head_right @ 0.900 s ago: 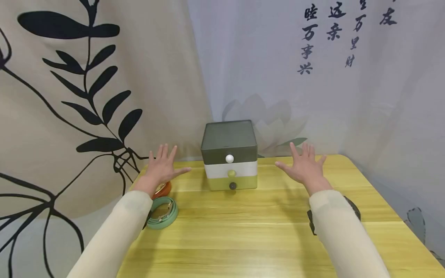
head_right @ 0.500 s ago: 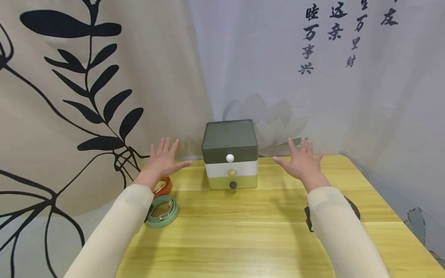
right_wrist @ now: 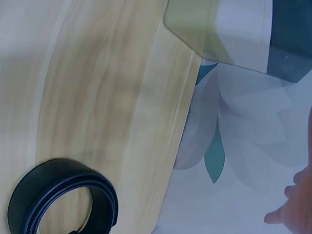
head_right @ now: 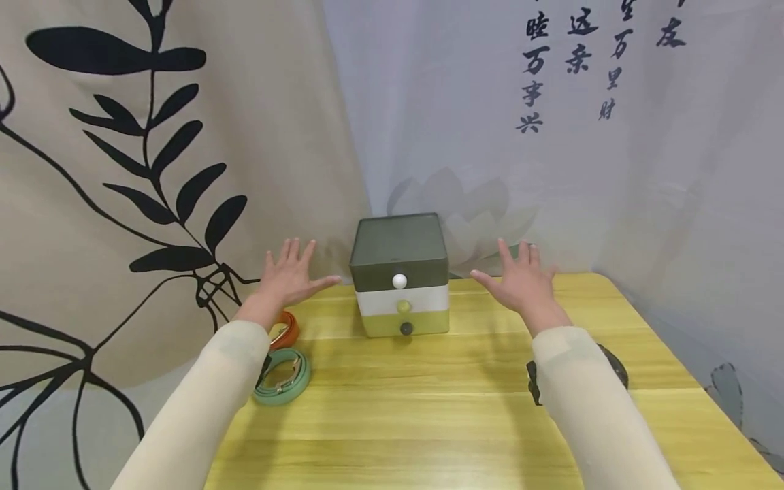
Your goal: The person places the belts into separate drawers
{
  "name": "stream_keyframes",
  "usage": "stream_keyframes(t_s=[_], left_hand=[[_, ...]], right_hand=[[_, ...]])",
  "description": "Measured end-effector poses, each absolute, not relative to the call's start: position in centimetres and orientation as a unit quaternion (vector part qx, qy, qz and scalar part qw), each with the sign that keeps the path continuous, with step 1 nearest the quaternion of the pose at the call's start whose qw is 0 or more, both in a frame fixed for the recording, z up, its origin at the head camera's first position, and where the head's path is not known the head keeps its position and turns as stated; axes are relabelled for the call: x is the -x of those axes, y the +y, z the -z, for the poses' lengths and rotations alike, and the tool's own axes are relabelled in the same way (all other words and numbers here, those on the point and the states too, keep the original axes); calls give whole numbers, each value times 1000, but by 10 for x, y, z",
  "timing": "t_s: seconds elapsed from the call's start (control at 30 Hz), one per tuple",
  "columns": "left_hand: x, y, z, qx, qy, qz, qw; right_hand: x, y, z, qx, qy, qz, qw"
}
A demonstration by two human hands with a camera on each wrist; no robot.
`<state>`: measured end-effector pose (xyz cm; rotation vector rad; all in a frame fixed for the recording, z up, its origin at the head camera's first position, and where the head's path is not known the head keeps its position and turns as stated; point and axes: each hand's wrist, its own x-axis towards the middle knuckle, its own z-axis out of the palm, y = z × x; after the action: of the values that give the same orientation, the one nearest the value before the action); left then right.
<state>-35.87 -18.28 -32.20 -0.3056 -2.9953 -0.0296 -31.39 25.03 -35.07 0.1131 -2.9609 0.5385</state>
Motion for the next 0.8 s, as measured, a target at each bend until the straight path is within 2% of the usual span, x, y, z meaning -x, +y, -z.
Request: stream_keyframes(t_s=[0.53,0.8], left_hand=[[362,-159,312,99,-989,97,55],[360,-152,306,94,-978,182,30]], right_hand=[[317,230,338,-50,-969,-231,69],[317,213,336,-48,-952,-289,84]])
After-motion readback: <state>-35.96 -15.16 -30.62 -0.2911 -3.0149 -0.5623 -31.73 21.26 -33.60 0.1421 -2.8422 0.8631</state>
